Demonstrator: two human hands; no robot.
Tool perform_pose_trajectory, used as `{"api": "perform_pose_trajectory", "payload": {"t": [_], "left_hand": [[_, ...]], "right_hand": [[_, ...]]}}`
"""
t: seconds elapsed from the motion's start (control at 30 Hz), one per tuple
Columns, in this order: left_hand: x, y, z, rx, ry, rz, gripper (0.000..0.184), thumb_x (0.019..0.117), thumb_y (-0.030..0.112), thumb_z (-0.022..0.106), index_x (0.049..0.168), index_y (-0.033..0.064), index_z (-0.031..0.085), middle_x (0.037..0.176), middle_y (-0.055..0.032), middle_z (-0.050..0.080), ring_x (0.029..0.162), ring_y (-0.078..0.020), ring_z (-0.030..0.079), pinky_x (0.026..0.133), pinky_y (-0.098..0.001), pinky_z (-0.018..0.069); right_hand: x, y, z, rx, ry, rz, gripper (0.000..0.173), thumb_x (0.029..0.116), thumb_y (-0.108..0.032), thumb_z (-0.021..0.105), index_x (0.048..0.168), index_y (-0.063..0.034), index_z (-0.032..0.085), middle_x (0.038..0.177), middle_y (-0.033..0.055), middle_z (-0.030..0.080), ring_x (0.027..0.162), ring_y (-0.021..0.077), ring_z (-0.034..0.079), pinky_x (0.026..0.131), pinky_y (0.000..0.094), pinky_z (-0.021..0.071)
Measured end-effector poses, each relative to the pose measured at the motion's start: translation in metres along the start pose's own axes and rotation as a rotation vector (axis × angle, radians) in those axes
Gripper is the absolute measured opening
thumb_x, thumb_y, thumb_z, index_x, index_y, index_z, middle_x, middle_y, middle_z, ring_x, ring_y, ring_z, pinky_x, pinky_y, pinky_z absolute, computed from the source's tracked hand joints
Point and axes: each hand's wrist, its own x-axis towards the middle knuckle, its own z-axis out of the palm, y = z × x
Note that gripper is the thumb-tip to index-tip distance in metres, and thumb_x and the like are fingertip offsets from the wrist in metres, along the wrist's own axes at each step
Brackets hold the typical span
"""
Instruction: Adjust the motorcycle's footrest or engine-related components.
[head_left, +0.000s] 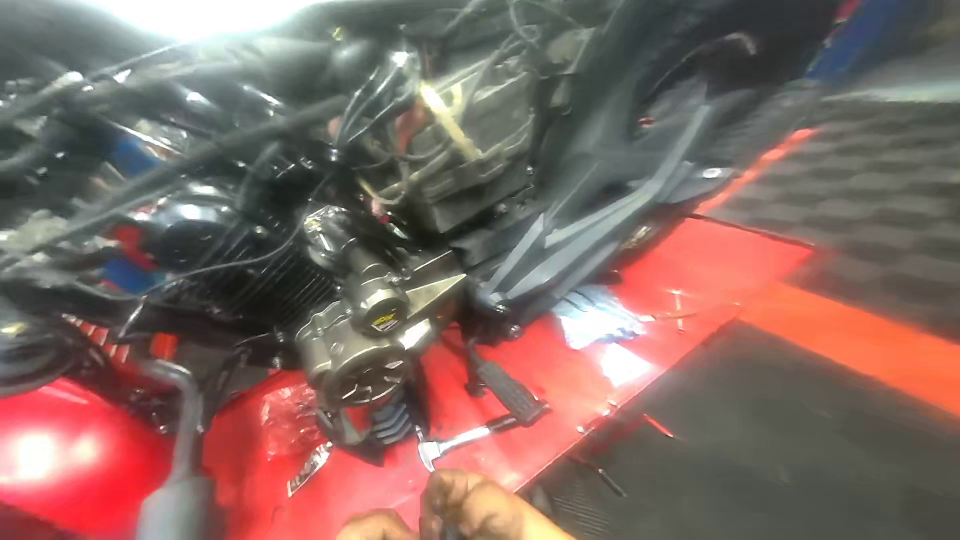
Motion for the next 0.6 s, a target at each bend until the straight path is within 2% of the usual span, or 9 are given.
{"api": "perform_pose_trajectory", "payload": {"t": [0.1, 0.13, 0.17, 0.2, 0.23, 0.27, 0.37, 0.47, 0.6], "left_hand": [[0.004, 0.010, 0.002, 0.101, 0.035, -0.028, 0.012, 0.0949, 0.014, 0.074, 0.100, 0.0024, 0.076, 0.093, -0.0068, 0.076, 0.082, -0.0108, 0.072, 0.076, -0.0306, 0.0630], [0.005, 0.012, 0.001, 0.134, 0.037, -0.020, 0.012, 0.0946, 0.014, 0.075, 0.100, 0.0032, 0.077, 0.093, -0.0060, 0.076, 0.083, -0.0102, 0.072, 0.077, -0.0301, 0.0630], [0.006, 0.013, -0.001, 0.161, 0.038, -0.004, 0.012, 0.0948, 0.015, 0.075, 0.099, 0.0041, 0.077, 0.092, -0.0052, 0.076, 0.083, -0.0097, 0.072, 0.078, -0.0297, 0.0629], [0.006, 0.013, -0.001, 0.187, 0.039, 0.017, 0.012, 0.0950, 0.016, 0.075, 0.099, 0.0051, 0.077, 0.093, -0.0042, 0.076, 0.084, -0.0089, 0.072, 0.079, -0.0287, 0.0626], [0.007, 0.014, -0.002, 0.218, 0.041, 0.036, 0.013, 0.0957, 0.018, 0.075, 0.099, 0.0060, 0.077, 0.093, -0.0032, 0.076, 0.085, -0.0080, 0.072, 0.079, -0.0278, 0.0623], [0.008, 0.016, -0.002, 0.244, 0.040, 0.053, 0.013, 0.0962, 0.019, 0.074, 0.099, 0.0068, 0.078, 0.093, -0.0026, 0.076, 0.085, -0.0076, 0.072, 0.080, -0.0272, 0.0621], [0.011, 0.014, 0.000, 0.240, 0.018, 0.086, 0.013, 0.0971, 0.020, 0.074, 0.100, 0.0082, 0.078, 0.093, -0.0017, 0.075, 0.086, -0.0076, 0.071, 0.080, -0.0269, 0.0621], [0.014, -0.006, -0.001, 0.051, -0.023, 0.081, 0.018, 0.0977, 0.023, 0.073, 0.100, 0.0057, 0.077, 0.094, -0.0048, 0.076, 0.085, -0.0099, 0.072, 0.078, -0.0292, 0.0623], [0.013, -0.032, 0.004, -0.271, -0.070, 0.077, 0.024, 0.0969, 0.028, 0.074, 0.101, 0.0040, 0.075, 0.092, -0.0073, 0.075, 0.077, -0.0108, 0.071, 0.071, -0.0292, 0.0616]], "right_hand": [[0.003, -0.004, -0.001, 0.028, 0.085, 0.039, 0.024, 0.0928, -0.019, 0.061, 0.115, -0.0129, 0.070, 0.106, 0.0096, 0.071, 0.095, 0.0215, 0.067, 0.084, 0.0402, 0.0558], [0.002, -0.008, 0.001, -0.035, 0.140, 0.128, 0.022, 0.0982, -0.026, 0.062, 0.114, -0.0128, 0.071, 0.104, 0.0087, 0.071, 0.090, 0.0187, 0.068, 0.078, 0.0367, 0.0576], [0.000, -0.013, 0.005, -0.134, 0.208, 0.247, 0.024, 0.1003, -0.036, 0.062, 0.108, -0.0150, 0.071, 0.096, 0.0050, 0.070, 0.077, 0.0130, 0.066, 0.065, 0.0298, 0.0567], [0.000, -0.018, 0.009, -0.222, 0.258, 0.359, 0.029, 0.1007, -0.044, 0.058, 0.099, -0.0172, 0.069, 0.084, 0.0010, 0.067, 0.061, 0.0076, 0.058, 0.051, 0.0240, 0.0482], [-0.001, -0.022, 0.012, -0.274, 0.267, 0.446, 0.033, 0.1009, -0.050, 0.055, 0.092, -0.0193, 0.065, 0.073, -0.0024, 0.061, 0.050, 0.0049, 0.049, 0.043, 0.0216, 0.0400], [0.000, -0.027, 0.012, -0.288, 0.249, 0.487, 0.034, 0.1012, -0.050, 0.054, 0.088, -0.0200, 0.063, 0.068, -0.0036, 0.057, 0.046, 0.0041, 0.044, 0.040, 0.0206, 0.0365], [0.001, -0.037, 0.004, -0.305, 0.144, 0.450, 0.032, 0.1007, -0.045, 0.059, 0.086, -0.0174, 0.067, 0.070, -0.0023, 0.060, 0.046, 0.0043, 0.048, 0.041, 0.0208, 0.0389], [0.001, -0.043, -0.003, -0.353, 0.029, 0.400, 0.031, 0.1013, -0.042, 0.061, 0.097, -0.0145, 0.073, 0.078, 0.0000, 0.068, 0.052, 0.0059, 0.056, 0.044, 0.0226, 0.0470], [0.002, -0.045, -0.005, -0.319, -0.080, 0.392, 0.024, 0.1007, -0.035, 0.064, 0.110, -0.0142, 0.073, 0.087, 0.0015, 0.071, 0.061, 0.0080, 0.063, 0.053, 0.0247, 0.0534]]}}
